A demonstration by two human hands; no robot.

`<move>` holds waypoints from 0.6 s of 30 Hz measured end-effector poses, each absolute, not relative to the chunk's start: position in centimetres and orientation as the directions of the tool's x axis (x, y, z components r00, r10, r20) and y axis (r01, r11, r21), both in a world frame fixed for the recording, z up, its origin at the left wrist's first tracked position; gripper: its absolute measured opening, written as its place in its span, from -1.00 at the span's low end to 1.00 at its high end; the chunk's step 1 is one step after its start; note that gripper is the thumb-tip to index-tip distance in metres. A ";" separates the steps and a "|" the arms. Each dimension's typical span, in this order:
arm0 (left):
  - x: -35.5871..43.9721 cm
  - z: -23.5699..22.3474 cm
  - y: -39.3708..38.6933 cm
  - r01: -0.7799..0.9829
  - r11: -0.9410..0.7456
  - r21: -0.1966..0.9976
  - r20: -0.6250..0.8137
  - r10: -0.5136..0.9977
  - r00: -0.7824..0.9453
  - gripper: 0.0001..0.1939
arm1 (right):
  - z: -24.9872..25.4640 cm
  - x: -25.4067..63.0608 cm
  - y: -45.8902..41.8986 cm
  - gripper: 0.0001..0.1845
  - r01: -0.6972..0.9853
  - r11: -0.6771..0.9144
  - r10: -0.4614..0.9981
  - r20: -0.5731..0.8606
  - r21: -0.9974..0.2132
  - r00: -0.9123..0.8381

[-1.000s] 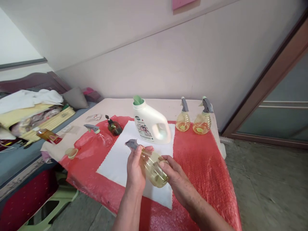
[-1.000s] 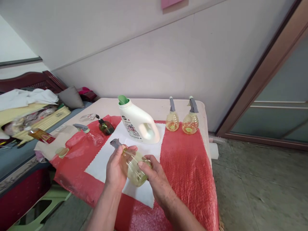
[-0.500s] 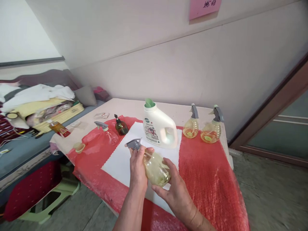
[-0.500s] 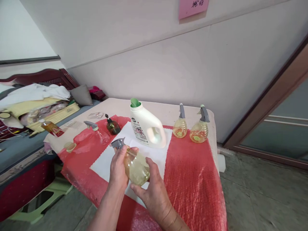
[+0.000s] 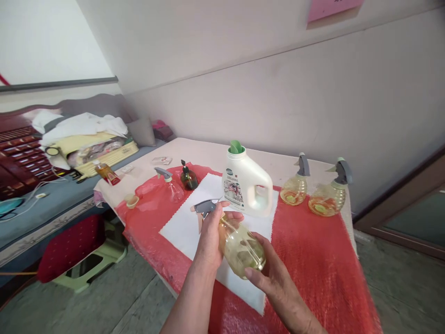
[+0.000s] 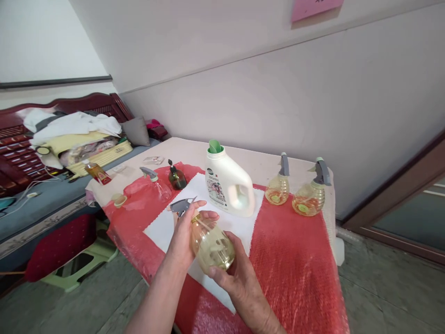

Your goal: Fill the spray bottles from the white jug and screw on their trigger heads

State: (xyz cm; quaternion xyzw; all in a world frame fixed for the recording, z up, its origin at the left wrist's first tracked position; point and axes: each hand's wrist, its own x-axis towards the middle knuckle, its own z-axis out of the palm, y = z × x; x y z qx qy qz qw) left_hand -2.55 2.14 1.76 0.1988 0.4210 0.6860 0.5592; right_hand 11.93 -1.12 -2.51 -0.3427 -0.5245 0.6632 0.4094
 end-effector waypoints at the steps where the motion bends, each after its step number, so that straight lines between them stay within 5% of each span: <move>1: -2.6 1.7 2.2 -0.589 -0.023 0.808 -0.196 0.932 -0.305 -0.58 | -2.6 12.0 -1.1 -0.27 -0.165 -0.101 0.903 -0.021 -0.981 -0.430; 6: -2.2 1.4 2.5 -0.566 -0.043 0.823 -0.198 0.913 -0.358 -0.60 | -4.3 11.9 -1.1 -0.22 0.095 0.172 0.939 0.134 -0.981 -0.316; 12: -1.0 1.0 2.6 -0.549 -0.072 0.833 -0.206 0.880 -0.428 -0.63 | -6.1 12.1 -0.8 -0.27 0.533 0.559 0.814 0.542 -0.635 -0.208; 15: -0.6 0.9 2.6 -0.524 -0.048 0.850 -0.208 0.885 -0.418 -0.63 | -6.0 12.6 -0.8 -0.27 0.483 0.521 0.844 0.509 -0.704 -0.170; 18: -0.5 0.9 2.5 -0.528 0.015 0.849 -0.232 0.909 -0.346 -0.64 | -5.2 13.3 -0.9 -0.19 0.224 0.255 0.960 0.218 -0.941 -0.177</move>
